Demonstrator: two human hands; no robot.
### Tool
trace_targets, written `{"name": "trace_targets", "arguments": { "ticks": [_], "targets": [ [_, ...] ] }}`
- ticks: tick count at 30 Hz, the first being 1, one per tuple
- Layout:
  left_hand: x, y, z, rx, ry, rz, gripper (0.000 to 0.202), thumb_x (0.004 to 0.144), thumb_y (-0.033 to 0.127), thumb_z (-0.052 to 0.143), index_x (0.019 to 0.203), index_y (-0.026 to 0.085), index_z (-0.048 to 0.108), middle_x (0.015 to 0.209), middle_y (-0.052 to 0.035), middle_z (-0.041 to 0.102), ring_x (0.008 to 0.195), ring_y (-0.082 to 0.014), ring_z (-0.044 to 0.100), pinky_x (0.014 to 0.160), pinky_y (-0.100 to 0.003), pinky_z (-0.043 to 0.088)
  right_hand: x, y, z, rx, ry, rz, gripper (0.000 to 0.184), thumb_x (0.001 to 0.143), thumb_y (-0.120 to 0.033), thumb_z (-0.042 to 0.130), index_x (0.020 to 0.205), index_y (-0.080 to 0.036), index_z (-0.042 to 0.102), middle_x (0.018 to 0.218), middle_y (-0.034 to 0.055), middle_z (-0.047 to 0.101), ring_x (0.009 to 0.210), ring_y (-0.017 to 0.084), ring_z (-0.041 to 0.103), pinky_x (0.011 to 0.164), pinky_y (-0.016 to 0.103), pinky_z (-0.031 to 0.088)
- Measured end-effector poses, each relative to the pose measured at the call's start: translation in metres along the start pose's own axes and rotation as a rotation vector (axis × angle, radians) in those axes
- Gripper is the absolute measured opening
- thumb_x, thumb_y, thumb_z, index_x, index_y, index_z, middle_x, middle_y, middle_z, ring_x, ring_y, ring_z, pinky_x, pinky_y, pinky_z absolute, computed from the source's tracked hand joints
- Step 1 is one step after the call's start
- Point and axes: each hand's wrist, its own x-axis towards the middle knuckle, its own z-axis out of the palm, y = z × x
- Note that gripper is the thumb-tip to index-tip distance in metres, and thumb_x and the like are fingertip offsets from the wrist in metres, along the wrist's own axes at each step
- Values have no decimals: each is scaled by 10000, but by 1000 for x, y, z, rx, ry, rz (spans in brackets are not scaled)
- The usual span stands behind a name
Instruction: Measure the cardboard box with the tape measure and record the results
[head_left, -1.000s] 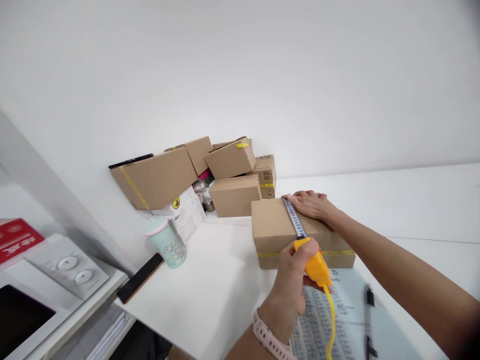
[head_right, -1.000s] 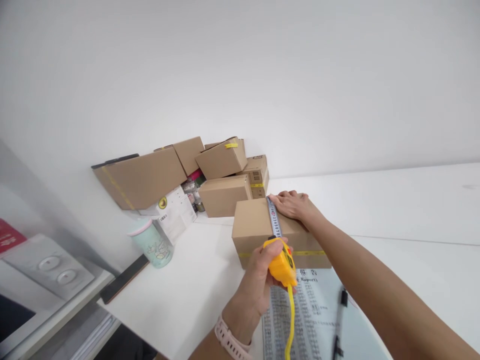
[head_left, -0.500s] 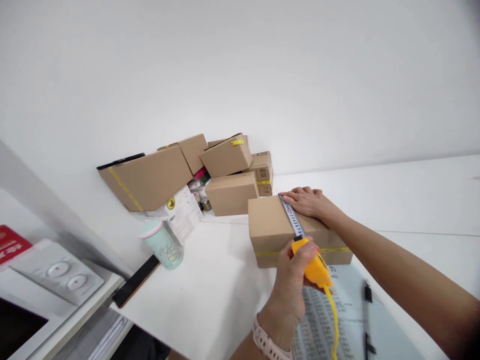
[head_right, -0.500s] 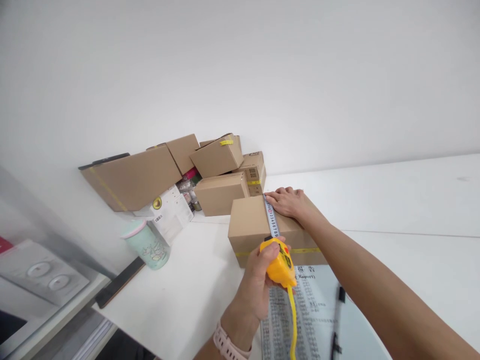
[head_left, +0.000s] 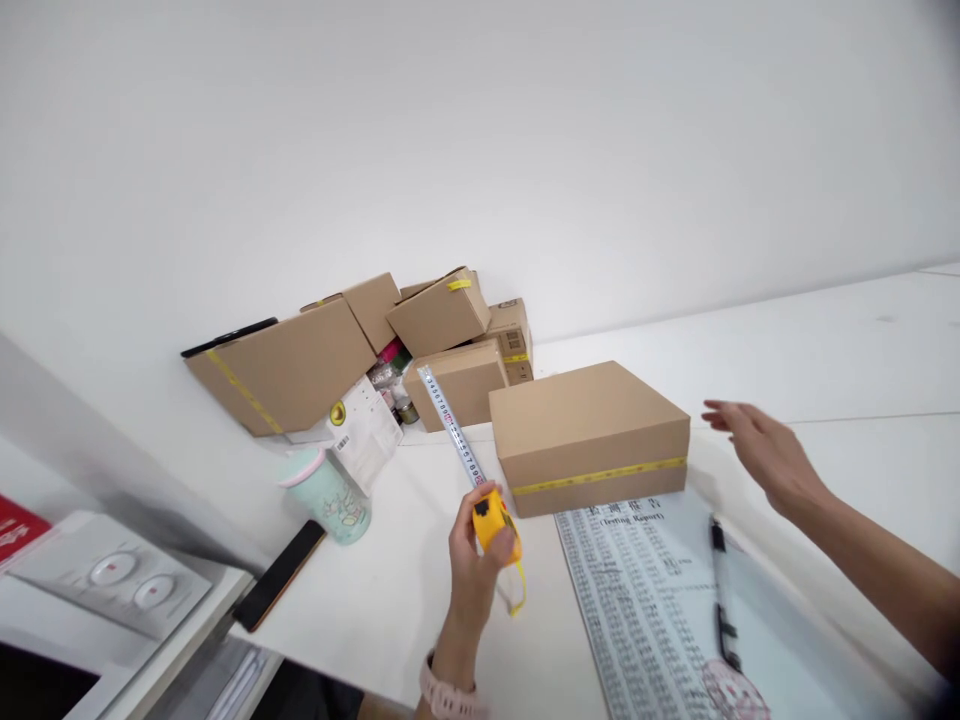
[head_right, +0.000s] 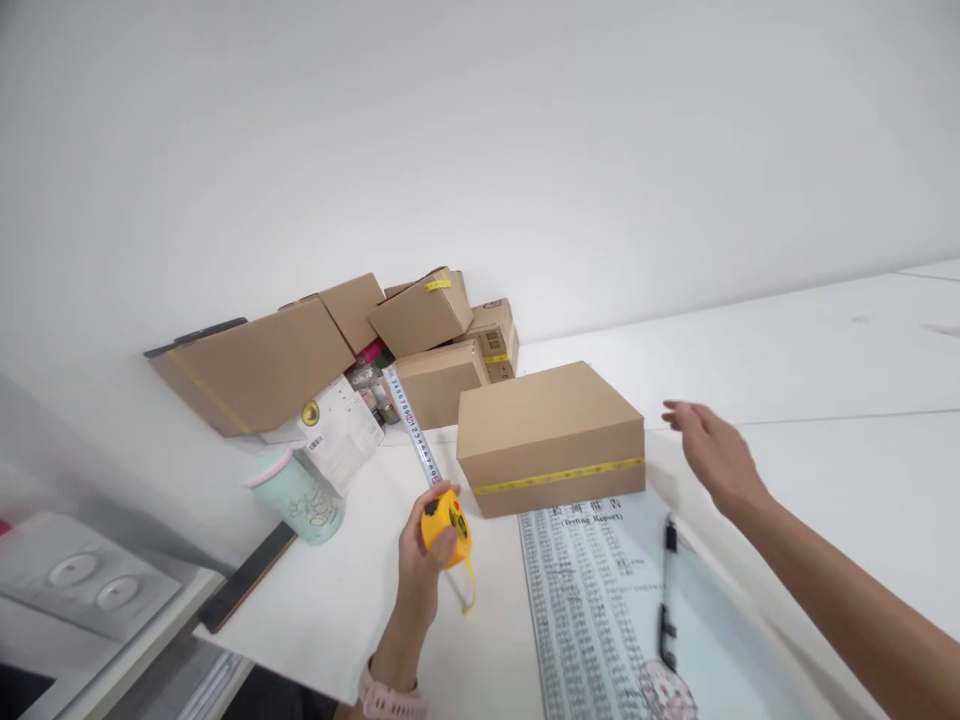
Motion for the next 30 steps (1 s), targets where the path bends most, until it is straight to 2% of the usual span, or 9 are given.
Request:
{"name": "trace_targets", "arguments": {
  "ticks": [3, 6, 9, 12, 19, 21, 24, 26, 30],
  "targets": [
    [12, -11, 3, -100, 29, -61, 593, 626, 492, 819, 1102, 170, 674, 1147, -110, 662, 1028, -256, 618, 827, -290, 480, -15, 14, 3, 102, -219, 79, 483, 924, -617, 394, 1156, -289, 661, 1291, 115, 658, 1247, 351, 563, 1051, 533, 438],
    [25, -9, 8, -209, -30, -93, 569, 666, 482, 799, 1116, 163, 659, 1082, -100, 685, 983, -244, 646, 799, -292, 492, -26, -9, 7, 168, -398, 7, 491, 913, -648, 426, 1191, -321, 665, 1354, 46, 634, 1275, 317, 550, 1045, 486, 469],
    [42, 6, 9, -264, -73, -41, 563, 696, 486, 780, 1146, 174, 650, 1100, -98, 690, 996, -247, 654, 806, -301, 505, -27, -47, 7, 118, -341, -78, 518, 880, -644, 516, 1299, -353, 606, 1421, 7, 582, 1300, 308, 522, 1039, 443, 477],
    [59, 22, 13, -273, -90, 37, 559, 702, 481, 774, 1156, 176, 657, 1147, -105, 678, 1019, -246, 648, 828, -308, 509, -19, -72, 10, 29, -257, -148, 588, 862, -611, 563, 1380, -334, 544, 1375, 50, 611, 1187, 325, 597, 906, 423, 547],
    [54, 47, 26, -83, -103, 123, 582, 690, 451, 793, 1187, 187, 644, 1184, -109, 650, 1032, -256, 609, 849, -318, 492, 0, -61, 30, -156, -142, -231, 617, 889, -559, 514, 1407, -224, 508, 1314, 127, 630, 1137, 330, 608, 880, 432, 540],
    [44, 60, 26, -8, -225, 133, 596, 669, 465, 803, 1178, 192, 653, 1121, -102, 661, 952, -247, 610, 791, -303, 490, 0, -59, 31, -121, -167, -207, 608, 890, -561, 516, 1401, -231, 505, 1319, 122, 626, 1137, 319, 613, 880, 412, 541],
    [35, 81, 25, 31, -579, -4, 610, 636, 493, 810, 1143, 179, 680, 1030, -103, 660, 868, -239, 591, 720, -296, 474, -4, -62, 28, -73, -210, -182, 594, 888, -559, 523, 1392, -245, 497, 1323, 114, 625, 1131, 311, 623, 871, 395, 546],
    [34, 89, 26, 61, -728, -88, 586, 642, 480, 810, 1133, 182, 692, 1013, -97, 652, 864, -236, 580, 729, -301, 464, -8, -64, 26, -50, -233, -176, 588, 888, -570, 520, 1385, -258, 495, 1325, 105, 625, 1138, 306, 622, 875, 387, 546],
    [21, 76, 34, 80, -697, -93, 578, 660, 468, 810, 1159, 212, 673, 1085, -95, 645, 911, -242, 565, 792, -322, 452, -15, -62, 27, -52, -208, -159, 600, 878, -609, 517, 1366, -261, 512, 1336, 101, 619, 1156, 304, 609, 898, 392, 533]
  ]
}}
